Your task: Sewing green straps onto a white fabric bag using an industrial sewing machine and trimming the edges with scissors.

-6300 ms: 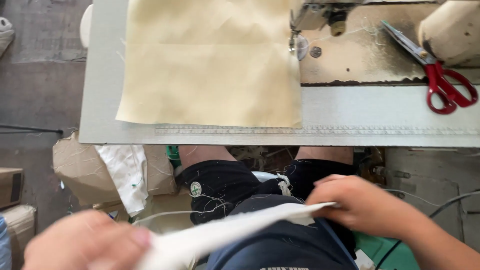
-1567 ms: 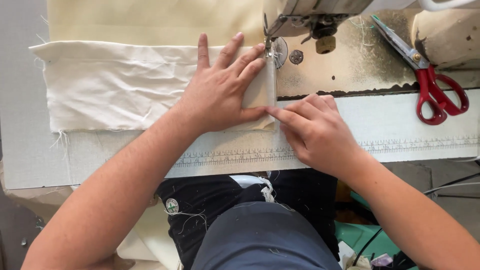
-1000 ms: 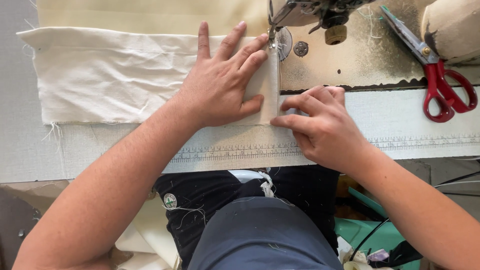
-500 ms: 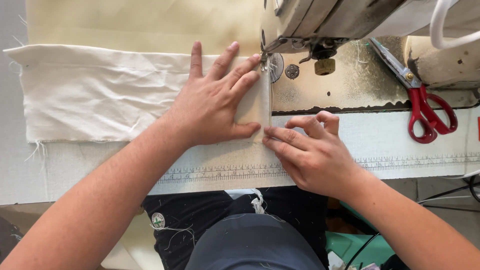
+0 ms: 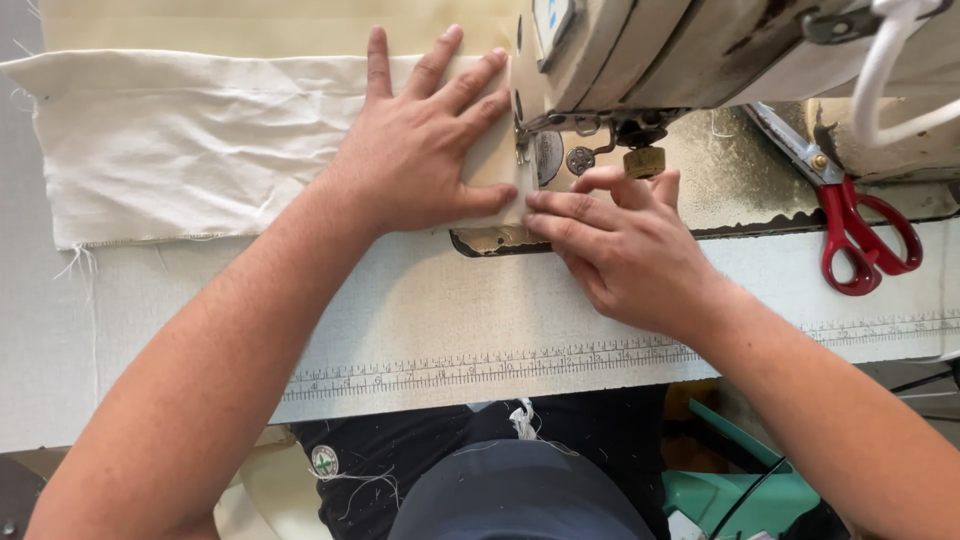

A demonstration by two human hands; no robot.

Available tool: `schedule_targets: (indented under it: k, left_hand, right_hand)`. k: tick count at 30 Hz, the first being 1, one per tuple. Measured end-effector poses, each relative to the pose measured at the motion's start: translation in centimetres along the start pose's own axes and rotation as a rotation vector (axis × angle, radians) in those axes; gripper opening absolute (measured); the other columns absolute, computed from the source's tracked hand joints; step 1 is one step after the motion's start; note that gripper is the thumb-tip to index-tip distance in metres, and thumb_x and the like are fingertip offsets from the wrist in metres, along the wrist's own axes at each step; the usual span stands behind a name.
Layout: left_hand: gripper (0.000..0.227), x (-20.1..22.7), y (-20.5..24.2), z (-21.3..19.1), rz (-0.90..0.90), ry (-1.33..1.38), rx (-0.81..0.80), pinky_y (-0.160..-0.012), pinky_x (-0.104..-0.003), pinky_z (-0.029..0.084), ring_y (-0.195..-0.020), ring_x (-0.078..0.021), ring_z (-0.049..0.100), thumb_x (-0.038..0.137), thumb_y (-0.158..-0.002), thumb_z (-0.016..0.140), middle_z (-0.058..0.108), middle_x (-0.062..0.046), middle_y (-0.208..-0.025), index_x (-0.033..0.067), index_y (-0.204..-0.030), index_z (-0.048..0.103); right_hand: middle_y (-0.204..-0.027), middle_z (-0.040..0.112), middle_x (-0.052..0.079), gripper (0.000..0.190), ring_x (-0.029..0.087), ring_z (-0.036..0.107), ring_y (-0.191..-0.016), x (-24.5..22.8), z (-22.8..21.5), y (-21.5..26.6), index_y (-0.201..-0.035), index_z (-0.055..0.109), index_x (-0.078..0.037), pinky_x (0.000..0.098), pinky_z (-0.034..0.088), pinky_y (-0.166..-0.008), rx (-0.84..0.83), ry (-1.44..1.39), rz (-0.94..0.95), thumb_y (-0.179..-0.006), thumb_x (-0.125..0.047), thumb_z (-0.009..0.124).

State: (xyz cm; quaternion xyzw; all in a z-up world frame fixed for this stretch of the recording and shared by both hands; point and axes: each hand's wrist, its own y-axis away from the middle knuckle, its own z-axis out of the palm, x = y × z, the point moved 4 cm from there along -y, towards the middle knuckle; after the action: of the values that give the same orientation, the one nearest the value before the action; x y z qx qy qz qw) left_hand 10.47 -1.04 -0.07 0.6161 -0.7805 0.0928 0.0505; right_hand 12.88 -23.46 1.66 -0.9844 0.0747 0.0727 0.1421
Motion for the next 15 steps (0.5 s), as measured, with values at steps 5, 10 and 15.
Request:
schedule_targets:
  k: [5,10,15]
  left_hand:
    - [0.096,-1.4,-1.5,-0.6,-0.026,-0.006,-0.017,-0.111,-0.082,-0.011,-0.16,-0.0379,0.007,0.08,-0.096,0.036,0.023,-0.01,-0.175,0.0126,-0.164,0.038]
    - [0.096,-2.0,-2.8,-1.7,-0.097,0.001,-0.047,-0.112,-0.082,-0.005,-0.158,-0.0349,0.008,0.076,-0.093,0.043,0.025,-0.008,-0.174,0.0165,-0.167,0.031]
    - [0.093,-2.3,-2.9,-2.1,-0.137,-0.005,-0.077,-0.112,-0.083,-0.006,-0.158,-0.0351,0.007,0.076,-0.093,0.041,0.023,-0.007,-0.174,0.0229,-0.168,0.028]
  right_hand:
    - [-0.157,0.059,-0.001,0.042,0.026,0.067,-0.119,2.0,0.8,-0.9,-0.147,0.065,-0.021,0.0735,0.026,-0.113,-0.11,0.017,0.118,-0.107,-0.025,0.054]
    - [-0.162,0.05,-0.003,0.043,0.029,0.061,-0.132,3.0,0.3,-1.2,-0.152,0.057,-0.027,0.1017,0.005,-0.093,-0.183,-0.019,0.241,-0.111,-0.032,0.048]
    - [-0.148,0.064,0.003,0.043,0.027,0.058,-0.135,1.8,-9.1,2.0,-0.138,0.071,-0.032,0.0473,0.041,-0.11,-0.304,-0.216,0.499,-0.096,-0.038,0.063]
